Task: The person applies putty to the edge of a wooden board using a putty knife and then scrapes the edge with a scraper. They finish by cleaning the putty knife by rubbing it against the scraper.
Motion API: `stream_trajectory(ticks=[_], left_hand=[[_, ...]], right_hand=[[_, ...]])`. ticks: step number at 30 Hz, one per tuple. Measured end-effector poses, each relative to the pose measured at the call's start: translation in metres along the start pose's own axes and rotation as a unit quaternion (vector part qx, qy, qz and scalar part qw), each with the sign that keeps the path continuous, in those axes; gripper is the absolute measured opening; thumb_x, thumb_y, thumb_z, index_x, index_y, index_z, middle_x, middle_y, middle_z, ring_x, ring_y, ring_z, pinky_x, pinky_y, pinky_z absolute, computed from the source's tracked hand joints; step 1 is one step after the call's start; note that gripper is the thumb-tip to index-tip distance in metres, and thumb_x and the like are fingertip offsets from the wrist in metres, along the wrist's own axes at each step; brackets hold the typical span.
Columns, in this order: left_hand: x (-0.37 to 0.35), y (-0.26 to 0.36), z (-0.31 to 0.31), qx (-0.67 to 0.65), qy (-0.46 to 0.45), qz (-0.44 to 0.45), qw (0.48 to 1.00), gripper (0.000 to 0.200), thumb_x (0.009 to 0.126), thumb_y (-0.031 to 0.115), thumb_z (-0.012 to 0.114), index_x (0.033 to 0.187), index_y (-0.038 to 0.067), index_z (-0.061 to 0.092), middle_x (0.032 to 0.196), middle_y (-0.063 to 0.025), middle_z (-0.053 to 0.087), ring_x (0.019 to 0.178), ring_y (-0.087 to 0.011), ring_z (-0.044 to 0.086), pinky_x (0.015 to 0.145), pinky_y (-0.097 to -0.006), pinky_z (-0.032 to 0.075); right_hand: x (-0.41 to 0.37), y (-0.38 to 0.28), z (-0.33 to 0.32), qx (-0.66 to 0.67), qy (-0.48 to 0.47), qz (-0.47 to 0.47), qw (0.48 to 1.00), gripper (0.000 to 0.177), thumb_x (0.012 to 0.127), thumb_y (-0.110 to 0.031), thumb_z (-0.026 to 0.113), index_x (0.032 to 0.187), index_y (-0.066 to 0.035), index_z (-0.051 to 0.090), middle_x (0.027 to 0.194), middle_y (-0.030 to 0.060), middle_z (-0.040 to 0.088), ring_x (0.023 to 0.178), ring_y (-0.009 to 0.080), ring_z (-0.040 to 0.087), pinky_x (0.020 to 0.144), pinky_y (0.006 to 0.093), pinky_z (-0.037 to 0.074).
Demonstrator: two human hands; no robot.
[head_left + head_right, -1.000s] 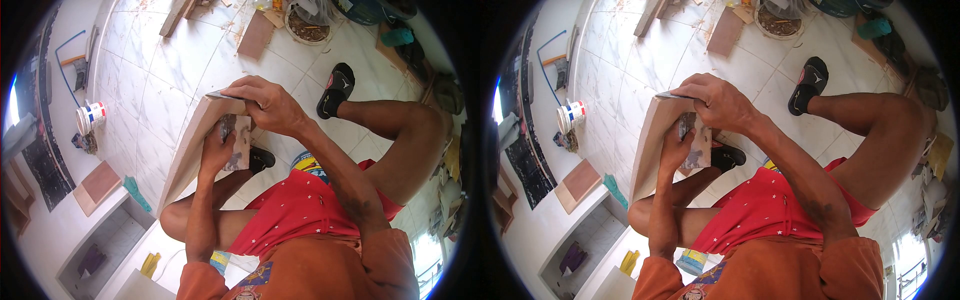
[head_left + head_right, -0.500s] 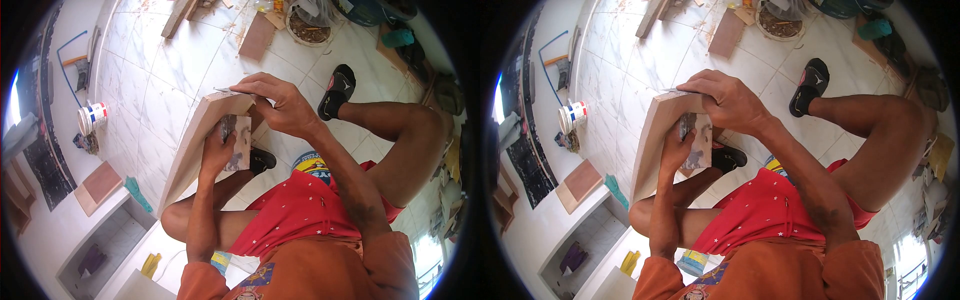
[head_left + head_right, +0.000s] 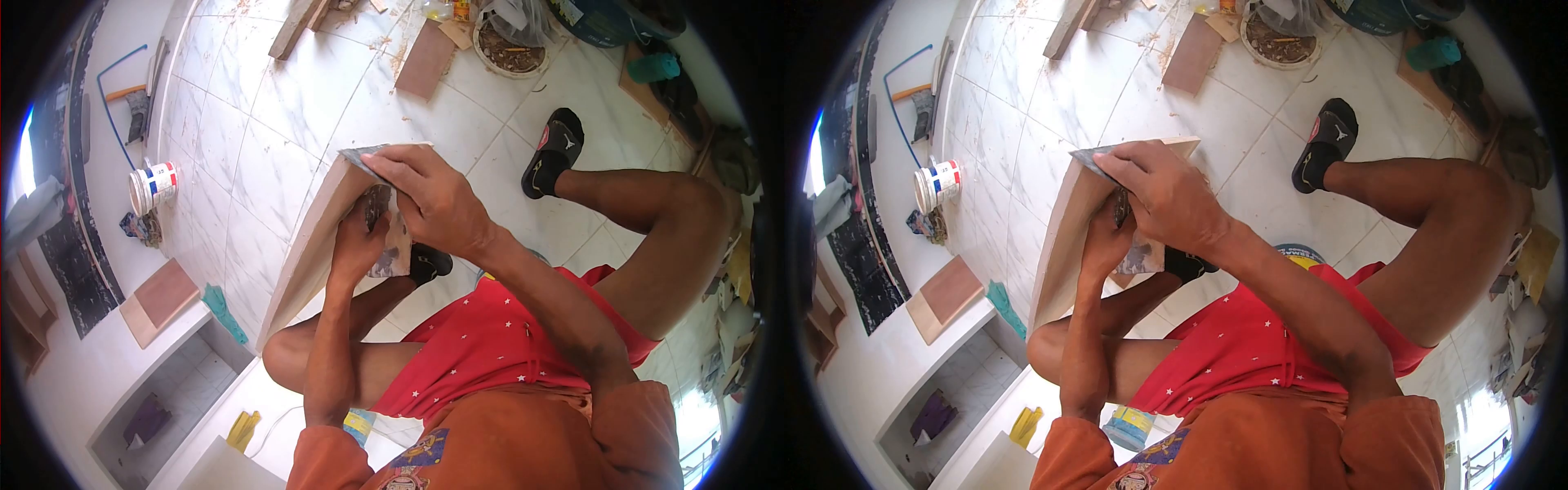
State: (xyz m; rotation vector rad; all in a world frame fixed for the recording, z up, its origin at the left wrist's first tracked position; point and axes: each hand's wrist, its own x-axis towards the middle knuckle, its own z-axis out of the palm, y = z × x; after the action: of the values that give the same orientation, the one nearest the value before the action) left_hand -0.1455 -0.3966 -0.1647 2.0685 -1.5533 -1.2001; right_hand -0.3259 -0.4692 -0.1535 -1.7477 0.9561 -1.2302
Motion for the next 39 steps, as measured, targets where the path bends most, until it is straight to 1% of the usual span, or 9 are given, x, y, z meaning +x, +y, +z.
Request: stream_trajectory(ticks=[6, 12, 15, 18, 27, 30, 33, 36, 39], left_hand=[[0.0, 0.001, -0.001, 0.012, 0.0, -0.002, 1.0, 0.044, 0.093, 0.014, 0.061, 0.132, -0.005, 0.055, 0.118, -0.0274, 0.068, 0.111, -0.0395, 0.066, 0.097, -0.0418, 0.05], [-0.001, 0.008, -0.002, 0.025, 0.007, 0.003, 1.0, 0.044, 0.093, 0.014, 0.061, 0.132, -0.005, 0.055, 0.117, -0.0274, 0.068, 0.11, -0.0396, 0.066, 0.096, -0.0424, 0.049], [-0.001, 0.003, -0.001, 0.019, 0.01, 0.004, 1.0, 0.045, 0.093, 0.015, 0.061, 0.133, -0.005, 0.054, 0.116, -0.0277, 0.068, 0.11, -0.0398, 0.066, 0.096, -0.0424, 0.049], [0.0, 0.002, -0.002, 0.016, 0.004, -0.001, 1.0, 0.046, 0.093, 0.015, 0.061, 0.133, -0.006, 0.054, 0.116, -0.028, 0.068, 0.11, -0.0403, 0.066, 0.096, -0.0425, 0.049], [0.0, 0.001, -0.001, 0.04, 0.013, 0.018, 0.999, 0.051, 0.093, 0.015, 0.061, 0.138, -0.006, 0.051, 0.12, -0.0297, 0.066, 0.116, -0.0427, 0.063, 0.101, -0.0434, 0.046], [0.0, 0.004, -0.002, 0.027, -0.002, -0.008, 1.0, 0.051, 0.093, 0.015, 0.061, 0.139, -0.005, 0.05, 0.121, -0.03, 0.065, 0.118, -0.0428, 0.062, 0.102, -0.0435, 0.045], [0.0, 0.006, -0.002, 0.027, -0.004, -0.014, 1.0, 0.051, 0.093, 0.016, 0.061, 0.139, -0.005, 0.05, 0.122, -0.0298, 0.065, 0.118, -0.0428, 0.062, 0.102, -0.0435, 0.045], [-0.001, 0.012, -0.003, 0.028, -0.005, -0.019, 0.999, 0.052, 0.093, 0.016, 0.06, 0.14, -0.005, 0.049, 0.123, -0.0298, 0.064, 0.119, -0.0431, 0.061, 0.103, -0.0435, 0.045], [0.0, 0.006, -0.002, 0.027, -0.005, -0.004, 1.0, 0.053, 0.093, 0.016, 0.061, 0.141, -0.005, 0.048, 0.125, -0.03, 0.064, 0.12, -0.0433, 0.06, 0.104, -0.0434, 0.044]], right_hand=[[-0.003, 0.003, -0.022, 0.007, -0.031, -0.012, 0.999, 0.043, 0.077, 0.007, 0.062, 0.117, -0.005, 0.069, 0.106, 0.0129, 0.067, 0.1, 0.0332, 0.065, 0.088, 0.0429, 0.055], [0.018, 0.005, -0.036, -0.033, -0.087, 0.092, 0.991, 0.04, 0.079, 0.007, 0.057, 0.115, -0.003, 0.07, 0.102, 0.0163, 0.069, 0.093, 0.0342, 0.068, 0.081, 0.0402, 0.055], [0.027, 0.005, -0.033, -0.049, -0.113, 0.133, 0.983, 0.032, 0.08, -0.007, 0.056, 0.106, -0.005, 0.075, 0.096, 0.0179, 0.07, 0.093, 0.0364, 0.067, 0.084, 0.0421, 0.055], [0.039, -0.005, -0.039, -0.038, -0.158, 0.179, 0.97, 0.032, 0.081, -0.01, 0.055, 0.104, -0.004, 0.076, 0.096, 0.0184, 0.071, 0.092, 0.037, 0.067, 0.086, 0.0425, 0.054], [0.048, -0.007, -0.059, 0.09, -0.202, 0.154, 0.963, 0.03, 0.084, -0.011, 0.058, 0.108, -0.004, 0.076, 0.101, 0.016, 0.072, 0.093, 0.0312, 0.069, 0.087, 0.0369, 0.054], [0.049, 0.0, -0.058, 0.111, -0.156, 0.188, 0.963, 0.031, 0.083, -0.009, 0.059, 0.108, -0.004, 0.076, 0.103, 0.0148, 0.073, 0.094, 0.029, 0.07, 0.088, 0.0347, 0.054], [0.045, 0.014, -0.048, 0.085, -0.129, 0.144, 0.977, 0.031, 0.083, -0.007, 0.058, 0.108, -0.003, 0.075, 0.103, 0.0147, 0.073, 0.095, 0.0284, 0.07, 0.089, 0.0351, 0.054], [0.04, 0.019, -0.04, 0.088, -0.129, 0.131, 0.979, 0.039, 0.082, 0.005, 0.053, 0.114, -0.004, 0.074, 0.107, 0.0114, 0.071, 0.095, 0.0215, 0.068, 0.081, 0.0317, 0.054], [0.038, 0.021, -0.034, 0.092, -0.151, 0.131, 0.976, 0.04, 0.082, 0.005, 0.053, 0.115, -0.004, 0.073, 0.108, 0.0116, 0.07, 0.097, 0.0227, 0.069, 0.082, 0.0319, 0.055]])
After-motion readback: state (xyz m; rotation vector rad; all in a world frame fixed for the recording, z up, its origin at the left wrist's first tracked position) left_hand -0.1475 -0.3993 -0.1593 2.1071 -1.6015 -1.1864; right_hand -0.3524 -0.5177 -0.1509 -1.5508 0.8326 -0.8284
